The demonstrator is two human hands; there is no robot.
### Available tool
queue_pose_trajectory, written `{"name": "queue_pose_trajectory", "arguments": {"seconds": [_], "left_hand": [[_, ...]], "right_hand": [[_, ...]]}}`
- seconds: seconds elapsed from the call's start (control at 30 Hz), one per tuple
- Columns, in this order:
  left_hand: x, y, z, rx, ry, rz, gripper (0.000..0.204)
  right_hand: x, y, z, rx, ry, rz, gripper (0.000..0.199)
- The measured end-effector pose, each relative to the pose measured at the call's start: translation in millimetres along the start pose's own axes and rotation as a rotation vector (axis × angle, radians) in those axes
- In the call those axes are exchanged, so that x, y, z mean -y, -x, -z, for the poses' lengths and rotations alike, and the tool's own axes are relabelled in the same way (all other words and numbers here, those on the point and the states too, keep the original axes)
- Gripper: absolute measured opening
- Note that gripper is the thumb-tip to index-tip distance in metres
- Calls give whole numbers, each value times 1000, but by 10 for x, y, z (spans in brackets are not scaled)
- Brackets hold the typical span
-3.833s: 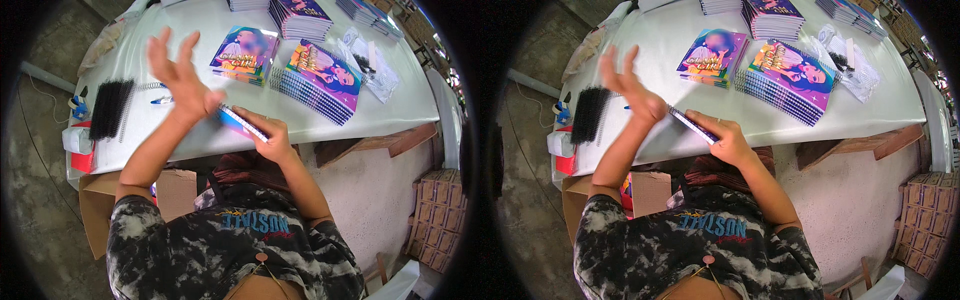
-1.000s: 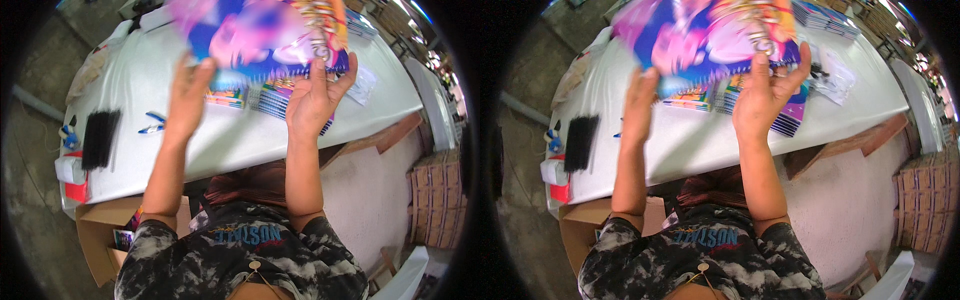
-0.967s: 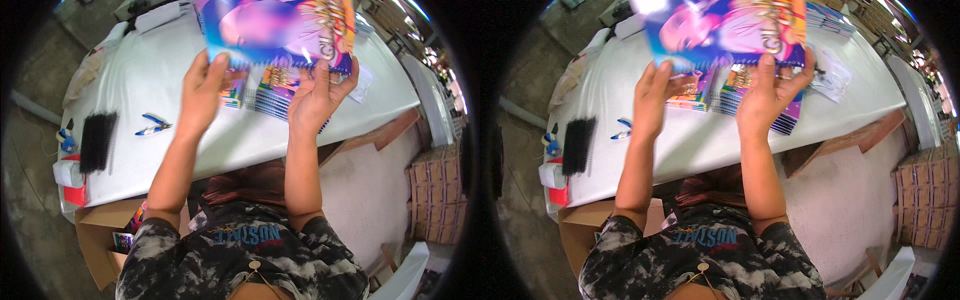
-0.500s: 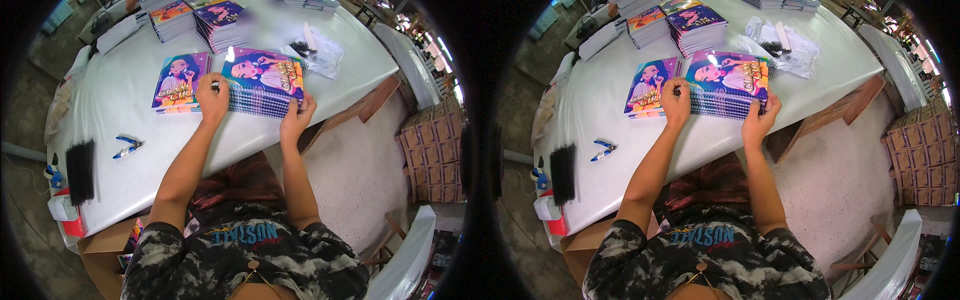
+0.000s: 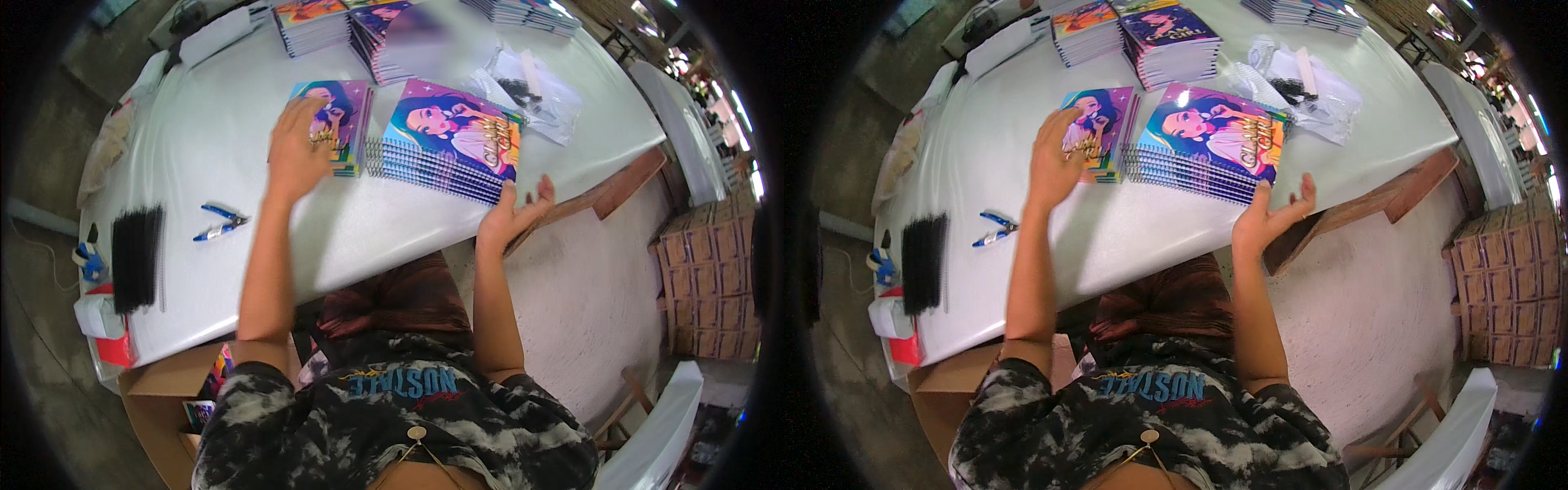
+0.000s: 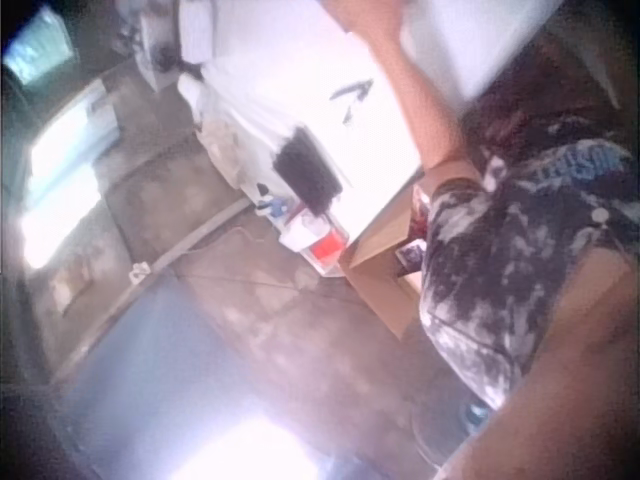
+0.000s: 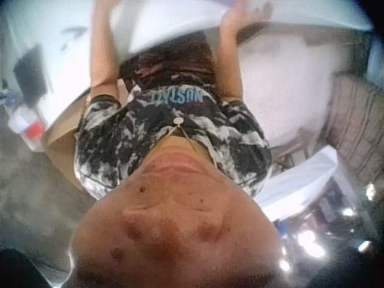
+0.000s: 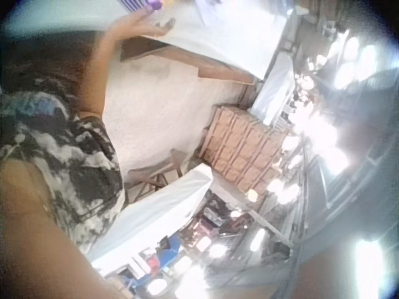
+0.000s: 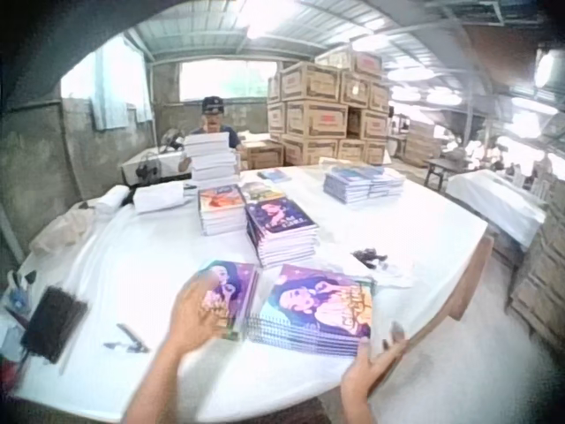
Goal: The person repeatedly picks up a stack of printed covers and a coil binding, inserts the coil into the holes of the cover, and places the assembled notebook on a growing stack. The process is repeated for multiple units on a white table.
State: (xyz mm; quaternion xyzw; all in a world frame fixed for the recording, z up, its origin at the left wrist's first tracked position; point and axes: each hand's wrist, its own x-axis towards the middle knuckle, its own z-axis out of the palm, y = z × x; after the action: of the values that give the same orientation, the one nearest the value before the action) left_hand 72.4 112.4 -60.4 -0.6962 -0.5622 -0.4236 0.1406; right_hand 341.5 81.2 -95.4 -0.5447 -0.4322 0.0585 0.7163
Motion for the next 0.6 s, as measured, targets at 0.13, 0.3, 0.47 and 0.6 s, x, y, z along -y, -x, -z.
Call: {"name": "queue_pose_trajectory", "arguments": {"seconds": [0.13, 0.3, 0.47, 0.6], "left_hand": [[509, 479, 291, 252, -365, -70, 36], [-87, 851, 996, 559, -321, -257, 28], [-449, 811, 1700, 219, 56, 171, 46], [-54, 1048, 1573, 94, 541, 669, 54]], "right_hand": [[383, 265, -103, 240, -200, 333, 56], [1006, 777, -428, 1182, 108, 679, 69], [882, 833, -401, 1399, -241, 299, 45], [827, 607, -360, 1168, -766, -442, 15]]}}
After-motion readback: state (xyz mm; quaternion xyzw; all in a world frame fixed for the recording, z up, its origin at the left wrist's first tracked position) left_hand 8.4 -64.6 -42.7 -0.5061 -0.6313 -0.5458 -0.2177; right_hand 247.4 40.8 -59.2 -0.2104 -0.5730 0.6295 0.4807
